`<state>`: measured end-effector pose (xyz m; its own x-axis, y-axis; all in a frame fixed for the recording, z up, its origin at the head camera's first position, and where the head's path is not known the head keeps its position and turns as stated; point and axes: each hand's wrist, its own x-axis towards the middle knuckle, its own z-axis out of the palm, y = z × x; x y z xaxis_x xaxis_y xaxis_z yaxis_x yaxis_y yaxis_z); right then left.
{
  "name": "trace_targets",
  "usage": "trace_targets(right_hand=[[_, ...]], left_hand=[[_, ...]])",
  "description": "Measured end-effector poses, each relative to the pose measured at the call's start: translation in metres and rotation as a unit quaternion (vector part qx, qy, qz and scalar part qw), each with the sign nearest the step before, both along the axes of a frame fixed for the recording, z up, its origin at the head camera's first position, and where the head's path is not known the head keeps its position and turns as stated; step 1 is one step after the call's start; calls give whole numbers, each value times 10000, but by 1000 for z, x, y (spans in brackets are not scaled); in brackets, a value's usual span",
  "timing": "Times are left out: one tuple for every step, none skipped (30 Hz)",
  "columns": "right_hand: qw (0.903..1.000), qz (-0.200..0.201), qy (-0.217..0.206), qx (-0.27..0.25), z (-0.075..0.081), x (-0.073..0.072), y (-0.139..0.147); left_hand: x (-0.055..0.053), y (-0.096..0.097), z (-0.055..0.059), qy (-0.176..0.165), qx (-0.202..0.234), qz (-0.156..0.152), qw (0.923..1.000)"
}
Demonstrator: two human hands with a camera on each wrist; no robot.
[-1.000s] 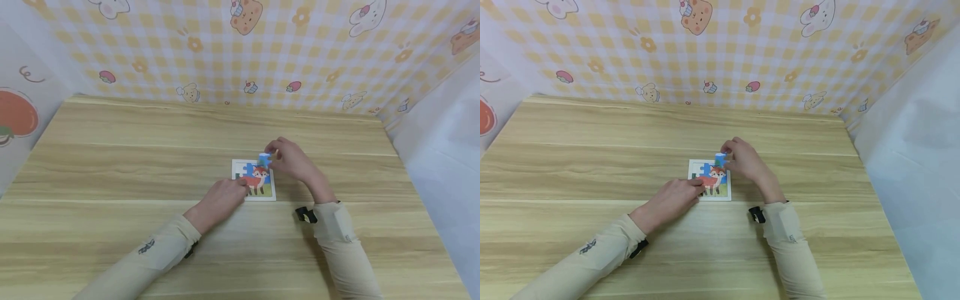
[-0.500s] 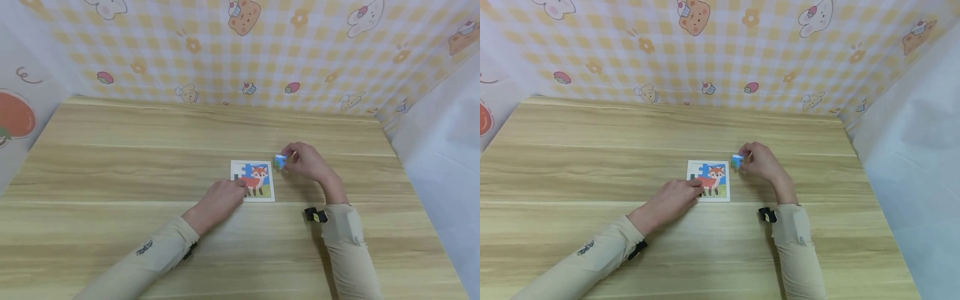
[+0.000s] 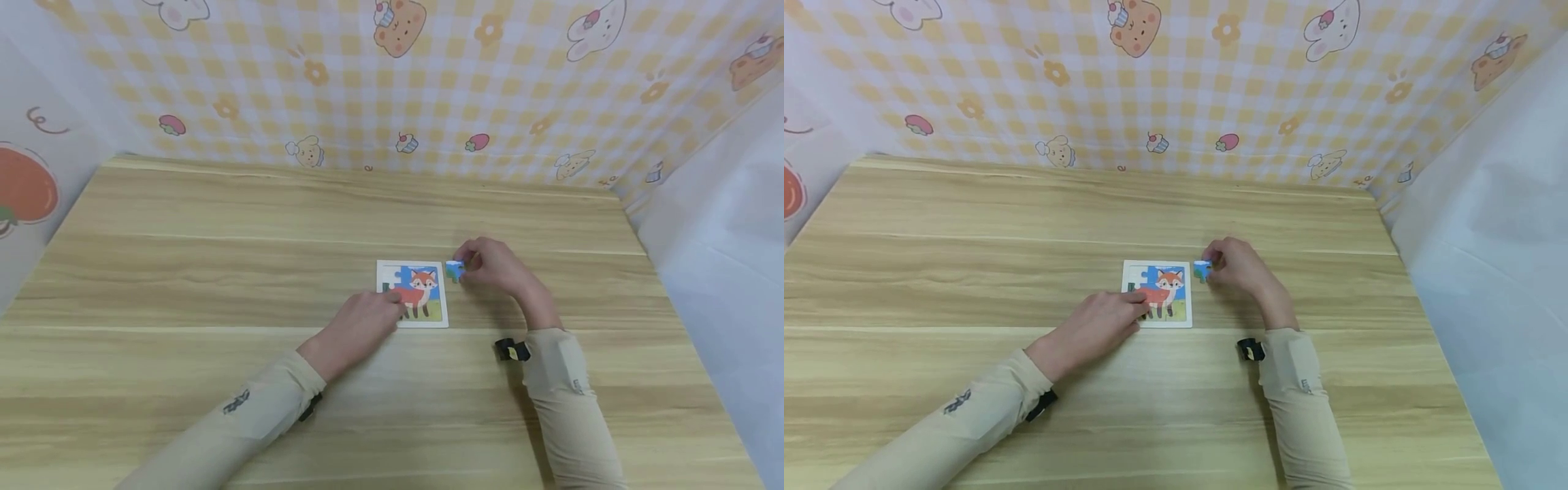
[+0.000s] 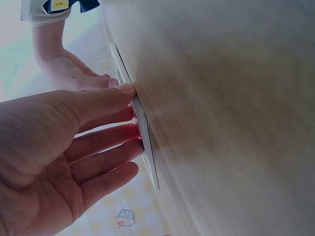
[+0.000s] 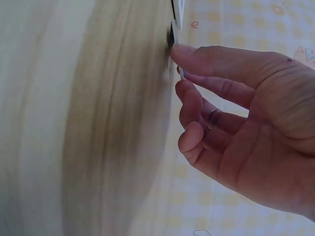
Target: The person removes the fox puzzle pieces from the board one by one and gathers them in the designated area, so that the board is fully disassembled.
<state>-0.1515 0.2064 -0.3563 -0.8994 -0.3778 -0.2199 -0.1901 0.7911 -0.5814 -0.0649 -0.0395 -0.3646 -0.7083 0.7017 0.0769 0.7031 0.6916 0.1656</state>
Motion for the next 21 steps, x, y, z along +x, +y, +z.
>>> trace_targets(right_hand=[[10000, -3, -38, -10, 0, 0, 0], [10000, 0, -69, -22, -1, 0, 0], [10000, 1, -86, -32, -1, 0, -1], [10000, 1, -91, -40, -2, 0, -1], [9999, 8, -91, -59, -2, 0, -1], [9999, 16, -89, -72, -2, 0, -2], [9999, 19, -84, -75, -2, 0, -2], [9999, 24, -82, -87, -2, 0, -3], [9999, 30, -84, -100, -3, 0, -4], [9999, 42, -91, -120, -3, 0, -4], [9999, 51, -94, -134, -2, 1, -5], [9998, 65, -90, -141, -2, 1, -6], [9998, 75, -90, -150, -2, 1, -6], [9998, 81, -91, -154, -3, 1, -6], [9998, 88, -88, -154, -3, 1, -7], [9998, 91, -91, -157, -3, 1, -7], [9998, 89, -92, -151, -3, 1, -6], [9998, 90, -94, -145, -3, 1, -6], [9998, 85, -97, -135, -3, 1, -6], [9998, 80, -99, -131, -3, 2, -5], [9998, 76, -103, -134, -3, 2, -5]], left_hand=[[0, 0, 0, -9, -4, -7, 10000], [0, 0, 0, 15, -28, -21, 10000], [0, 0, 1, 56, -61, -43, 10000], [0, -1, 1, 74, -68, -51, 9999], [0, -1, 1, 93, -91, -60, 9999], [0, -1, 1, 76, -91, -50, 9999], [0, -1, 0, 73, -115, -50, 9999], [0, -1, 0, 80, -135, -51, 9999], [0, -1, 0, 76, -150, -51, 9998], [0, -1, 0, 66, -166, -45, 9998], [0, -1, 0, 68, -186, -48, 9998], [0, -1, 0, 54, -198, -36, 9998], [0, -1, 0, 42, -204, -30, 9998], [0, -1, 0, 44, -212, -35, 9998], [0, -1, 0, 43, -222, -39, 9997], [0, -1, 0, 26, -218, -34, 9998], [0, -1, 0, 9, -211, -29, 9998], [0, -1, 1, -9, -201, -22, 9998], [0, 0, 1, -24, -183, -16, 9998], [0, 0, 1, -6, -196, -31, 9998], [0, 0, 1, -8, -196, -33, 9998]])
